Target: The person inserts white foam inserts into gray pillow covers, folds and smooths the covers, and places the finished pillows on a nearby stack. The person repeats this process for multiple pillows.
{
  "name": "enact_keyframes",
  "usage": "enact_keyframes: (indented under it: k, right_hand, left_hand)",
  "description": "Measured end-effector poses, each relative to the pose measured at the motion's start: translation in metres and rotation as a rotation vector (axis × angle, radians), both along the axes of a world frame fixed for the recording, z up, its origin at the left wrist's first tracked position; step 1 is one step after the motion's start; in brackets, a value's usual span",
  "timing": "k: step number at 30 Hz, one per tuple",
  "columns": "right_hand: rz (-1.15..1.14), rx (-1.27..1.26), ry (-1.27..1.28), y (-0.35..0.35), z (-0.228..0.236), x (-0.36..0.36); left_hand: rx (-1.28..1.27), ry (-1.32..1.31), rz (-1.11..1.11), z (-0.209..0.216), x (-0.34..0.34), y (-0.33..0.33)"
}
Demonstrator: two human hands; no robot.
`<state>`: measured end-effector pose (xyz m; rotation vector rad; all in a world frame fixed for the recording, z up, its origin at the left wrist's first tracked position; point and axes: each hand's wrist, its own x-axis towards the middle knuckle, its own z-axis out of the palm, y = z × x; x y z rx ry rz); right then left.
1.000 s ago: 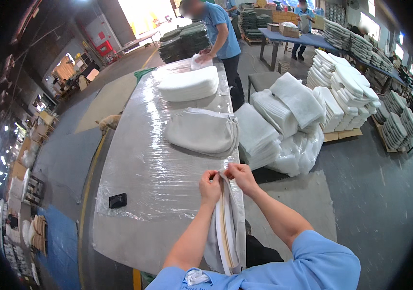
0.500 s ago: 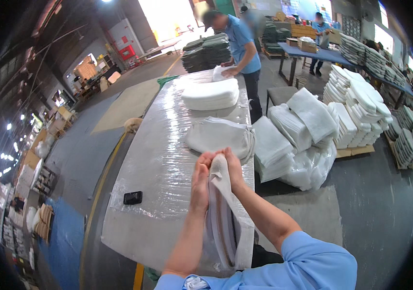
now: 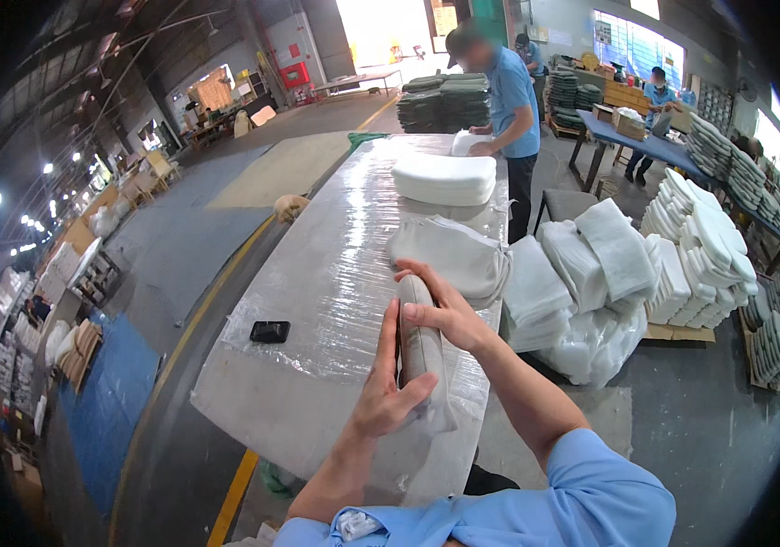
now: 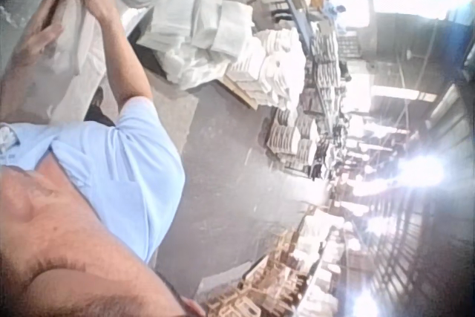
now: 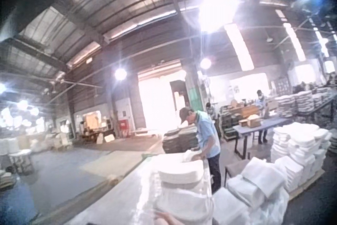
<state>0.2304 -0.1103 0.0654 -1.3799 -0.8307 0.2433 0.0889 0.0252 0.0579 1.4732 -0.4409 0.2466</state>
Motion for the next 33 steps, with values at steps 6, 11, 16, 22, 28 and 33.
enact_keyframes:
  k: [6, 11, 16, 22, 28, 33]
  right_hand:
    - [-0.112, 0.008, 0.016, 0.015, -0.003, -0.009]
    - [-0.141, 0.099, 0.142, 0.013, -0.005, -0.017]
    - [-0.228, 0.101, 0.112, 0.015, -0.01, -0.03]
    - [-0.062, 0.183, 0.08, 0.007, -0.026, -0.044]
    - [-0.004, 0.066, -0.225, 0.006, -0.057, -0.063]
    - [-0.163, 0.104, -0.377, 0.008, -0.09, -0.066]
  left_hand:
    - [0.079, 0.02, 0.028, -0.004, -0.014, -0.001]
    - [0.11, 0.022, 0.039, 0.005, -0.023, -0.011]
    - [0.115, 0.108, 0.069, 0.011, -0.037, -0.016]
    - [0.45, 0.174, 0.064, 0.03, -0.071, 0.001]
    - [0.472, 0.326, 0.201, 0.036, -0.102, 0.0]
    - [0.477, 0.388, 0.194, 0.036, -0.112, 0.002]
